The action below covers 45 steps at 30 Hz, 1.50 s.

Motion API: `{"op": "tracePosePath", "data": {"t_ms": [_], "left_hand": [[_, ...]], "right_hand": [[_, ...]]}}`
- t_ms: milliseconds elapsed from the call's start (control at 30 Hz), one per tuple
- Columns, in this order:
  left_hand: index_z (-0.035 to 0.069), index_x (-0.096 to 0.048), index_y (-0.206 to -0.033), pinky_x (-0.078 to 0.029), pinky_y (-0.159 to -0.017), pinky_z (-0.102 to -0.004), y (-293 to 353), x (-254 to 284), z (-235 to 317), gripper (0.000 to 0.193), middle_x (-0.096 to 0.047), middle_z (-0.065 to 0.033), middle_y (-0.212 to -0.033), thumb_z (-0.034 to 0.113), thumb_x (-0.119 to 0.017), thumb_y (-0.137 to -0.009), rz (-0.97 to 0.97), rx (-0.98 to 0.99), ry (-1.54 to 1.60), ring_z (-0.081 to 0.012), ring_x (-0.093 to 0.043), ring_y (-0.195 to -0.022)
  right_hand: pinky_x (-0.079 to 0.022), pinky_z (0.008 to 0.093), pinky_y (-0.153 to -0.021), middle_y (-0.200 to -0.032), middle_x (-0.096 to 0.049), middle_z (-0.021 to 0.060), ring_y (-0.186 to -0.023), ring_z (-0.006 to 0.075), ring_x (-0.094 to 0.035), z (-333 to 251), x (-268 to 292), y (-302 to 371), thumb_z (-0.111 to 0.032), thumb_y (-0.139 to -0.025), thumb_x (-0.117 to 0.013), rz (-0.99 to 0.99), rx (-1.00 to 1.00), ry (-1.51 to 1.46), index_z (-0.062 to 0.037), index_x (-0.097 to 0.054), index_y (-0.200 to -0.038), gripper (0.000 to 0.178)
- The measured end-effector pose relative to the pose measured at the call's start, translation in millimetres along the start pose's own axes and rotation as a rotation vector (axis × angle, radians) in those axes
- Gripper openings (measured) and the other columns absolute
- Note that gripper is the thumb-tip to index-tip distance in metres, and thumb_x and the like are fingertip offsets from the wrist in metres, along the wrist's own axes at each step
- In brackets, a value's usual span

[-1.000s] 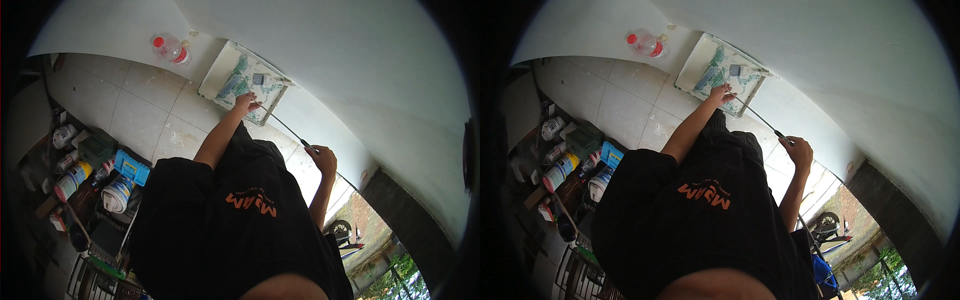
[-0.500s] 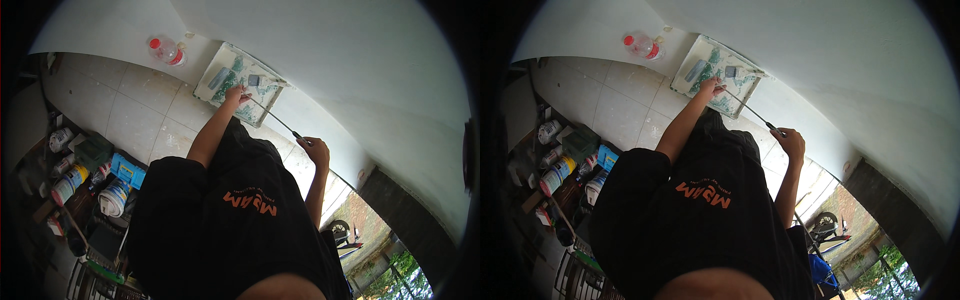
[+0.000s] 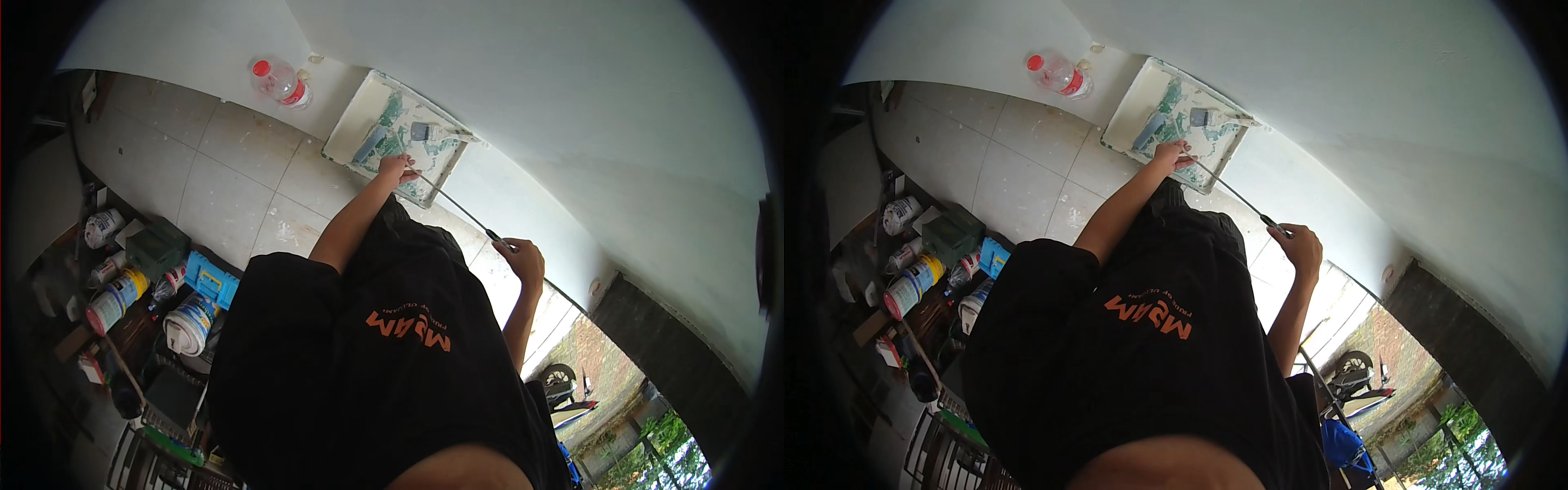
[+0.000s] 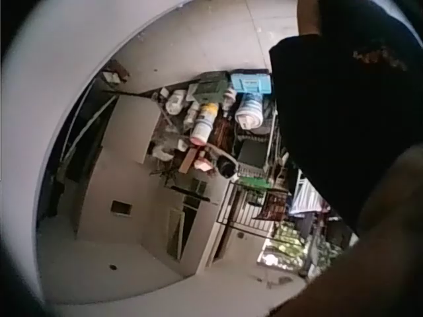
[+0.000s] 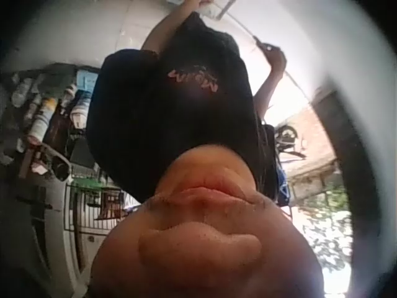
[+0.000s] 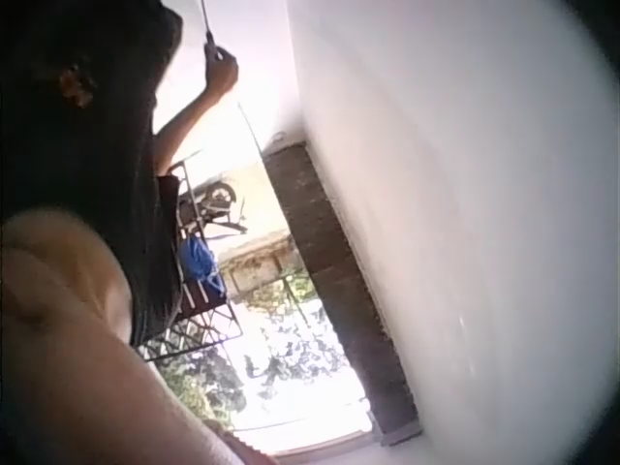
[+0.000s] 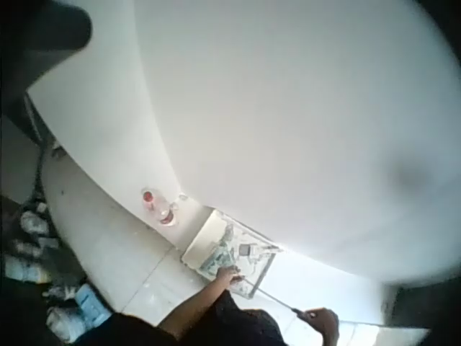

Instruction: Painting an interior wall using a roller and paint tray.

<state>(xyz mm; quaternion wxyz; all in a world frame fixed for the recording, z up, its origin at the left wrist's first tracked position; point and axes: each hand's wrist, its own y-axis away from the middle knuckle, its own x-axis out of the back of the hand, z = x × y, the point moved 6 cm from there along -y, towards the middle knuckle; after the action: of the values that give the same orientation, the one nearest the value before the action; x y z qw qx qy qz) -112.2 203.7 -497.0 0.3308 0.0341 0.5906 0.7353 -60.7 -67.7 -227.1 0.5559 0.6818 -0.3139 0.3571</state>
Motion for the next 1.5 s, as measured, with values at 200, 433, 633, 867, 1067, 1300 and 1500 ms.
{"op": "tracePosePath", "data": {"t_ms": [200,433,633,867,1067,1300,1500], "left_hand": [[-0.002,-0.049,-0.104,-0.057,-0.069,-0.0424,15,-2,21,0.024,-0.057,-0.0120,-0.097,0.019,-0.044,-0.093,-0.021,-0.127,0.057,-0.0329,-0.064,-0.077],[0.000,-0.049,-0.104,-0.057,-0.068,-0.0421,-5,25,11,0.023,-0.057,-0.0105,-0.094,0.019,-0.041,-0.094,0.032,-0.045,0.040,-0.0324,-0.064,-0.075],[0.000,-0.047,-0.108,-0.056,-0.068,-0.0431,-3,22,-1,0.024,-0.057,-0.0097,-0.095,0.019,-0.041,-0.094,0.049,-0.034,-0.021,-0.0329,-0.063,-0.075],[0.000,-0.049,-0.108,-0.057,-0.069,-0.0410,10,14,-8,0.026,-0.057,-0.0091,-0.096,0.021,-0.044,-0.093,0.014,-0.041,-0.065,-0.0311,-0.064,-0.079],[-0.004,-0.050,-0.104,-0.058,-0.064,-0.0407,26,-9,31,0.024,-0.058,-0.0119,-0.092,0.016,-0.046,-0.091,-0.030,-0.212,-0.017,-0.0334,-0.064,-0.072],[-0.003,-0.050,-0.106,-0.057,-0.065,-0.0426,-2,13,1,0.025,-0.058,-0.0124,-0.096,0.017,-0.044,-0.092,0.050,-0.059,-0.040,-0.0332,-0.064,-0.073],[0.000,-0.050,-0.107,-0.056,-0.071,-0.0424,-2,3,-22,0.026,-0.059,-0.0094,-0.100,0.021,-0.046,-0.092,-0.009,0.025,-0.168,-0.0311,-0.063,-0.080]], "right_hand": [[-0.045,0.0299,-0.057,-0.065,-0.065,0.0054,-0.058,0.0170,-0.061,1,5,-1,-0.048,-0.069,-0.069,-0.015,-0.045,-0.050,-0.0121,-0.071,-0.089,0.041],[-0.048,0.0310,-0.061,-0.071,-0.067,0.0054,-0.063,0.0199,-0.063,-16,-9,-10,-0.051,-0.070,-0.066,-0.002,0.042,-0.006,-0.0139,-0.071,-0.089,0.042],[-0.048,0.0315,-0.062,-0.072,-0.067,0.0054,-0.064,0.0194,-0.063,-5,-22,2,-0.052,-0.071,-0.066,-0.021,-0.008,-0.019,-0.0143,-0.071,-0.089,0.042],[-0.047,0.0302,-0.058,-0.069,-0.067,0.0057,-0.058,0.0178,-0.062,5,-16,19,-0.048,-0.070,-0.068,0.040,-0.003,-0.037,-0.0143,-0.070,-0.091,0.040],[-0.047,0.0302,-0.059,-0.070,-0.066,0.0072,-0.062,0.0192,-0.063,8,-17,16,-0.049,-0.070,-0.068,0.025,-0.095,-0.128,-0.0136,-0.070,-0.091,0.041],[-0.048,0.0308,-0.061,-0.071,-0.066,0.0067,-0.067,0.0200,-0.064,8,-26,3,-0.052,-0.068,-0.069,0.013,-0.046,-0.052,-0.0147,-0.071,-0.091,0.044],[-0.046,0.0308,-0.059,-0.069,-0.066,0.0052,-0.061,0.0178,-0.062,32,-29,24,-0.049,-0.067,-0.070,-0.029,-0.154,-0.103,-0.0143,-0.071,-0.089,0.042]]}}
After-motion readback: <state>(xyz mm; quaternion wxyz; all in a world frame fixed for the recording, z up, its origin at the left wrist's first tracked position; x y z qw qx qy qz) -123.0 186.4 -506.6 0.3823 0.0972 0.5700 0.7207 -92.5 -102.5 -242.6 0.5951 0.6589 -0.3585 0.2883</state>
